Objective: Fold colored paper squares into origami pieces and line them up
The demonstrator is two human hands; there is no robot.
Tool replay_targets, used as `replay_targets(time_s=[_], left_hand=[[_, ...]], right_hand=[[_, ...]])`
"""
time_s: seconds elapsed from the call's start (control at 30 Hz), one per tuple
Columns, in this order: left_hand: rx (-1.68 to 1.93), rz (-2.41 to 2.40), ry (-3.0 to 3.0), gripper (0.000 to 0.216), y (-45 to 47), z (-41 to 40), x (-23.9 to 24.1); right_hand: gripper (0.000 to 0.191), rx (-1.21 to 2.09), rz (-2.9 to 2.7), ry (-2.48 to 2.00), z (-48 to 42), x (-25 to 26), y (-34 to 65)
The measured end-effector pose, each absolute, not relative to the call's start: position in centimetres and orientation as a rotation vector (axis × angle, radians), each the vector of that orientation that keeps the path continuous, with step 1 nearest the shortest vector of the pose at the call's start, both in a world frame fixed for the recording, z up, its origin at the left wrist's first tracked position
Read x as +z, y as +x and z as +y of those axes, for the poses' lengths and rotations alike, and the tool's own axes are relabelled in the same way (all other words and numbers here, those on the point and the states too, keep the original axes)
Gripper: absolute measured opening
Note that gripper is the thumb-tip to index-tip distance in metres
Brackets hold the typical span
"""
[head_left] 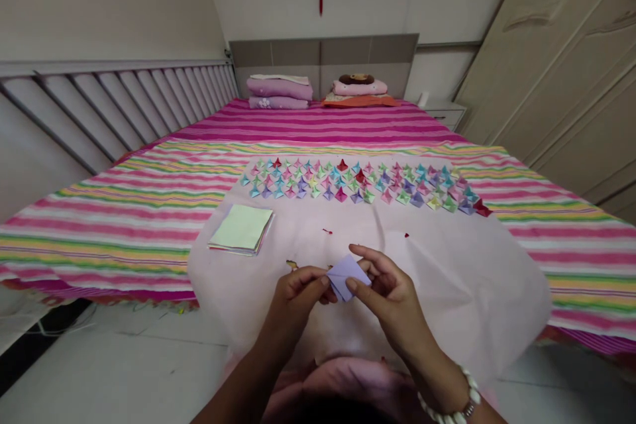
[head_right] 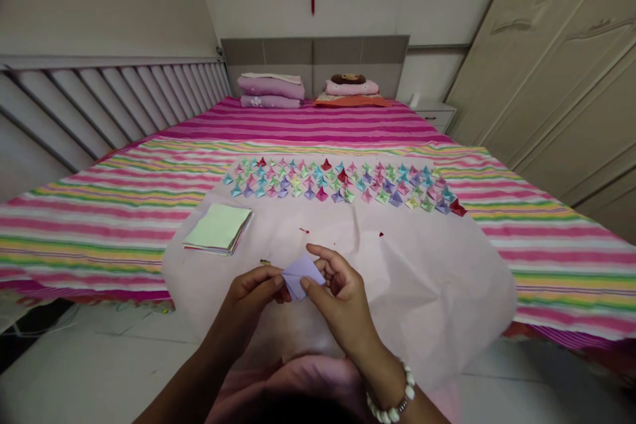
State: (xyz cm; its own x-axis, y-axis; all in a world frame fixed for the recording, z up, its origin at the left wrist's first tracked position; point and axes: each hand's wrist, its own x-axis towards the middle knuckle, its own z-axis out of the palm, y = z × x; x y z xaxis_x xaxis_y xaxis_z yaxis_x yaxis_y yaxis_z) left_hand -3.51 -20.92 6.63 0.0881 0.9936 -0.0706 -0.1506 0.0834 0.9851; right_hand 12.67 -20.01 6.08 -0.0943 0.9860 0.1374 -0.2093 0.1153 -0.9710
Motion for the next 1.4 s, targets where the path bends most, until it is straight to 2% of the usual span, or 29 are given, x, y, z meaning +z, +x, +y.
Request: replay_targets(time_s=[0.4,0.67,0.77,0.83,1.1,1.3,1.4], left_hand=[[1.144,1.093,1.025,0.025,-2.5,-20.8,6.6],[1.146,1.199,1.159,0.034,-3.4,-20.6,6.4],[1.183,1.212,1.094,0.029,-2.9,-20.6,6.0],[1.195,1.133,1.014,0.021,-2.3,-20.7,5.8],[1.183,0.86,0.588,0.023,-1.7,-20.6,6.1],[0.884,0.532,0.245,0.024,-2.5,-21.0,5.8],[0.784,0.456,0.174,0.022,-2.4,-21.4,5.3]], right_hand=[[0.039,1.221,-1.252,-0.934,-20.5,6.3,12.2],[0.053,1.389,-1.087,-0.899,-20.1,5.9,12.8],[0.052,1.356,-1.073,-0.915,-20.0,5.8,12.7],[0.052,1.317,-1.058,-0.925,-20.0,5.8,12.5],[0.05,1.363,-1.09,-0.793,-20.0,5.6,13.0],[0.045,1.524,-1.1,-0.753,-19.5,5.3,13.5],[0.032,1.653,-1.08,-0.717,-19.6,5.3,13.2]])
